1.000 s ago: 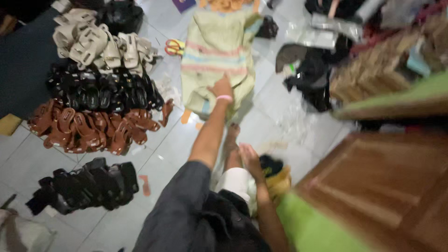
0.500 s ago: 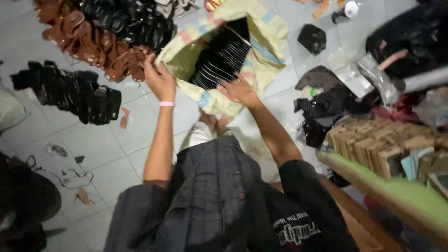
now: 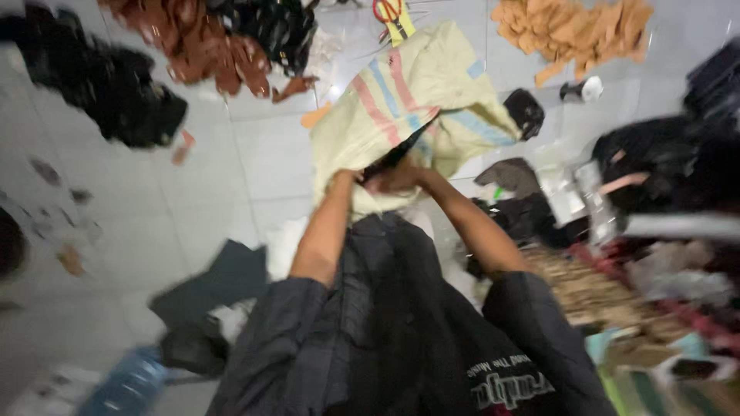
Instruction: The person sits on the floor and uses a pointed tool to press a pink insole into the bottom of a black shoe. They repeatedly poke and smooth the insole to secure it. After finishing one shoe, they place it aside and retrieve a stack of similar shoes from a sack.
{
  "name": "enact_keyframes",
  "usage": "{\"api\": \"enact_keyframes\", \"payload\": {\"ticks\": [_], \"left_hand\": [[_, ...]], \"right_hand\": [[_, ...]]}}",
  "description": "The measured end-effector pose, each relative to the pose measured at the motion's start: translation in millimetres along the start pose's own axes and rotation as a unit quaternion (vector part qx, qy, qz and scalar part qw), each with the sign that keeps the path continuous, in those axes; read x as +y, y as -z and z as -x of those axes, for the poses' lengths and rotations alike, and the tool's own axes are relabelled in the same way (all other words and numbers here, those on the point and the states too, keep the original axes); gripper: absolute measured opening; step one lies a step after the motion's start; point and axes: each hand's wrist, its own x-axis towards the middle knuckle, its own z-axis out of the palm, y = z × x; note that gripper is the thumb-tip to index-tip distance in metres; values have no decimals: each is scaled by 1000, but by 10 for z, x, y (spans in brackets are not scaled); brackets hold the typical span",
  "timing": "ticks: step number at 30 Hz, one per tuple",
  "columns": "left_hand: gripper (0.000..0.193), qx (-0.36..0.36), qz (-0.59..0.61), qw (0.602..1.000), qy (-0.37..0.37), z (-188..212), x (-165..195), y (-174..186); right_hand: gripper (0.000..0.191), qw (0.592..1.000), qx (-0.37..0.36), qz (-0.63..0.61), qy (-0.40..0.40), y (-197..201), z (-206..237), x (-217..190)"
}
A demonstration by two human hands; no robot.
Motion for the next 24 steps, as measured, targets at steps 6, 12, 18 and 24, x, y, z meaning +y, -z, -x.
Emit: {"api": "enact_keyframes", "payload": {"ticks": [6, 12, 18, 24], "left_hand": [[58, 79, 150, 982, 83, -864, 256, 453], [73, 263, 216, 919, 199, -1025, 369, -158], [138, 278, 280, 787, 475, -417, 188, -1150], [128, 269, 185, 803, 498, -385, -167, -1592]], "right_hand": [[60, 922, 254, -253, 145, 1402, 272, -63], [56, 920, 349, 99, 145, 1849, 171, -3], [66, 919, 205, 325, 91, 1600, -345, 408], [69, 903, 399, 157, 12, 2174, -566, 877]]}}
